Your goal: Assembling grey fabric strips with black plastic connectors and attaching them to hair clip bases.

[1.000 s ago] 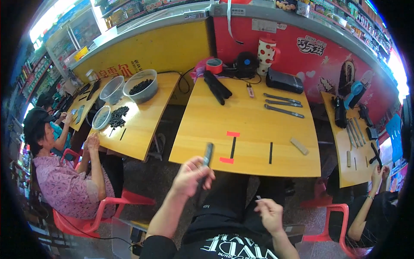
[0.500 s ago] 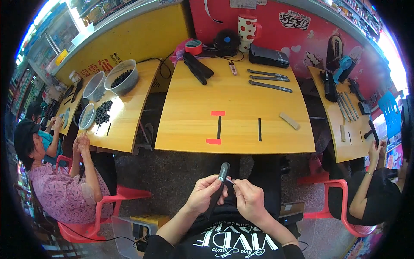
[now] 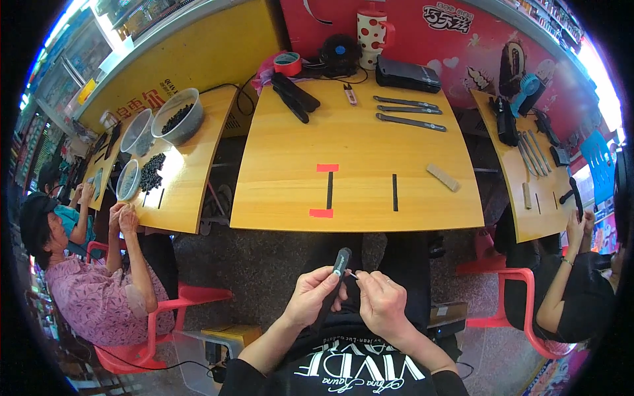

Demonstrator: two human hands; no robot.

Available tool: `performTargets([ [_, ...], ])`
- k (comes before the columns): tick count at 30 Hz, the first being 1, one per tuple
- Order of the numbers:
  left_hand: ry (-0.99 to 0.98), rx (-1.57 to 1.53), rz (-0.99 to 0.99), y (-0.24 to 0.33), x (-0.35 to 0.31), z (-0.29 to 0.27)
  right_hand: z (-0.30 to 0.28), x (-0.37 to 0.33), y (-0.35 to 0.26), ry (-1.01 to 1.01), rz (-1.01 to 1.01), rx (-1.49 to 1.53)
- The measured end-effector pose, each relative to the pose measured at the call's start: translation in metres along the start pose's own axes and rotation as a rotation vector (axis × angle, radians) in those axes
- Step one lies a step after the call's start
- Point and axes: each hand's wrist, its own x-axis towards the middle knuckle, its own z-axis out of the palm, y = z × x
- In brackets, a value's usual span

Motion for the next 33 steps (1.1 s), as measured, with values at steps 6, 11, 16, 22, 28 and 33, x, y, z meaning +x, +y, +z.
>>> performTargets([
  [6, 0.066, 0.311, 0.115, 0.002, -0.005, 0.001, -0.005, -0.003, -0.004, -0.079, -0.058, -0.198],
  [11, 0.042, 0.358, 0.092, 0.003, -0.006, 0.004, 0.003, -0.01, 0.012, -0.036, -0.096, -0.144],
  [16, 0.025, 0.349, 0.113, -0.001, -0.004, 0.01, 0.008, -0.014, 0.019, 0.06, -0.086, -0.059],
  [22, 0.034, 0.607, 0.261, -0.004, -0.006, 0.011, -0.002, -0.012, 0.015, -0.035, -0.126, -0.213],
  [28, -0.024, 0.665, 0.268, -0.009, -0.006, 0.006, 0.005, -0.017, 0.022, -0.088, 0.141, 0.372],
  [33, -0.025, 0.689, 0.277, -0.018, -0.008, 0.006, 0.003, -0.009, 0.018, -0.14, 0.153, 0.423],
])
